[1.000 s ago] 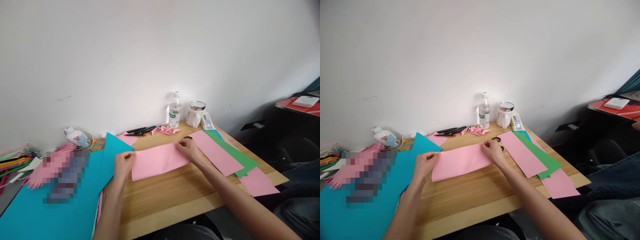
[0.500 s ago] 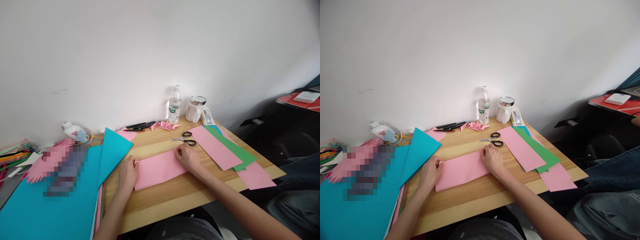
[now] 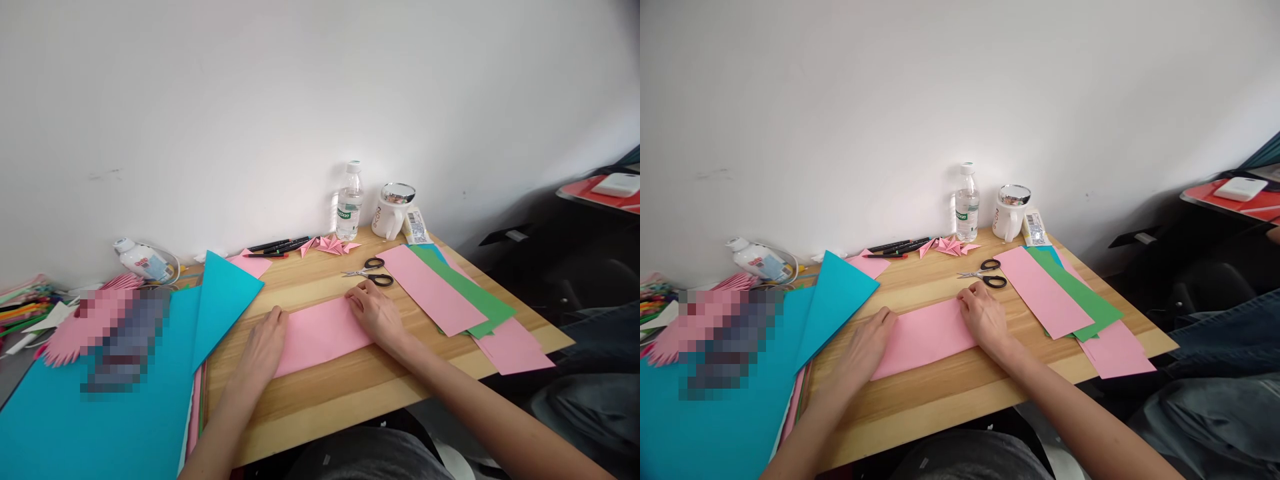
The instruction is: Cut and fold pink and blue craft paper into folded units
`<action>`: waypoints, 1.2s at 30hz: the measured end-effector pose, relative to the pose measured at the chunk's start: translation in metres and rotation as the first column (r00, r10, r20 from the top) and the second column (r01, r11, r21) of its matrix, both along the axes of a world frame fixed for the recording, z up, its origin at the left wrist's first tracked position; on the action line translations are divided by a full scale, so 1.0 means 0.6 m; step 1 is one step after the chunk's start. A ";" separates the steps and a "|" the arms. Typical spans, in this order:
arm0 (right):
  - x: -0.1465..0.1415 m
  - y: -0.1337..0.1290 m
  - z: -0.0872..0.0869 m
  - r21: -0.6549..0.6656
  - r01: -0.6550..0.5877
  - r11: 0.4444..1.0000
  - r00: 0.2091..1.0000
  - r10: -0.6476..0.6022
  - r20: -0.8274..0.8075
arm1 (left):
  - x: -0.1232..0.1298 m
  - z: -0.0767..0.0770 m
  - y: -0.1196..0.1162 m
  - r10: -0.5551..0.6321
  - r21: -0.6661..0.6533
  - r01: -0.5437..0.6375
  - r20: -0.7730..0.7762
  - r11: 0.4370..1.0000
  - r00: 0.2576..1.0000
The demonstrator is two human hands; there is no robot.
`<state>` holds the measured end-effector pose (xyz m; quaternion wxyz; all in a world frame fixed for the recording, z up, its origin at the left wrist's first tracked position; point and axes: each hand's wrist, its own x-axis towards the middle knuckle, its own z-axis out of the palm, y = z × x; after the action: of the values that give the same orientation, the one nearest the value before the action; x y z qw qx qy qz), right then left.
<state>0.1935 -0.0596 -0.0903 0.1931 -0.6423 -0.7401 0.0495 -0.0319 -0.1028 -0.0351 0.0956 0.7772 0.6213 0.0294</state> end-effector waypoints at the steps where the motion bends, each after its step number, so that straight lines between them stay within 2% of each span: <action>1: 0.001 -0.001 0.000 0.025 -0.028 0.999 0.999 0.028 0.028 | 0.002 0.006 -0.001 -0.038 -0.023 0.037 -0.056 0.999 0.998; 4: 0.003 -0.001 0.002 0.076 -0.199 0.977 0.975 0.189 0.120 | 0.009 0.020 0.000 -0.146 -0.066 0.137 -0.156 0.988 0.977; 7: 0.004 0.001 0.010 0.049 -0.343 0.938 0.928 0.330 0.176 | 0.016 0.026 0.007 -0.200 -0.112 0.181 -0.199 0.977 0.959; 11: -0.004 0.000 0.026 -0.023 -0.383 0.924 0.883 0.373 0.285 | 0.027 0.013 0.014 -0.236 -0.145 0.220 -0.102 0.965 0.966; 14: -0.020 -0.004 0.033 -0.051 -0.360 0.932 0.875 0.356 0.329 | 0.032 -0.006 0.016 -0.250 -0.129 0.246 -0.017 0.961 0.968; 17: -0.035 -0.011 0.031 -0.031 -0.430 0.902 0.866 0.422 0.269 | 0.032 -0.021 0.014 -0.305 -0.097 0.309 0.055 0.946 0.951; 20: -0.045 -0.022 0.022 0.056 -0.521 0.852 0.846 0.506 0.170 | 0.031 -0.029 0.011 -0.336 -0.071 0.342 0.087 0.937 0.938; 26: -0.058 -0.056 -0.015 0.127 -0.485 0.865 0.869 0.461 0.180 | 0.040 -0.035 0.007 -0.239 -0.077 0.240 0.025 0.968 0.971; 30: -0.056 -0.068 -0.035 0.108 -0.450 0.887 0.883 0.423 0.203 | 0.041 -0.040 0.006 -0.223 -0.070 0.225 0.033 0.972 0.974; 36: -0.043 -0.072 -0.027 0.013 -0.443 0.897 0.878 0.430 0.208 | 0.040 -0.031 0.008 -0.238 -0.074 0.246 0.108 0.966 0.965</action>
<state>0.1676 -0.1026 -0.1065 0.1211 -0.4545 -0.8825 0.0047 -0.0082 -0.0981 -0.0539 0.1628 0.8400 0.5168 0.0286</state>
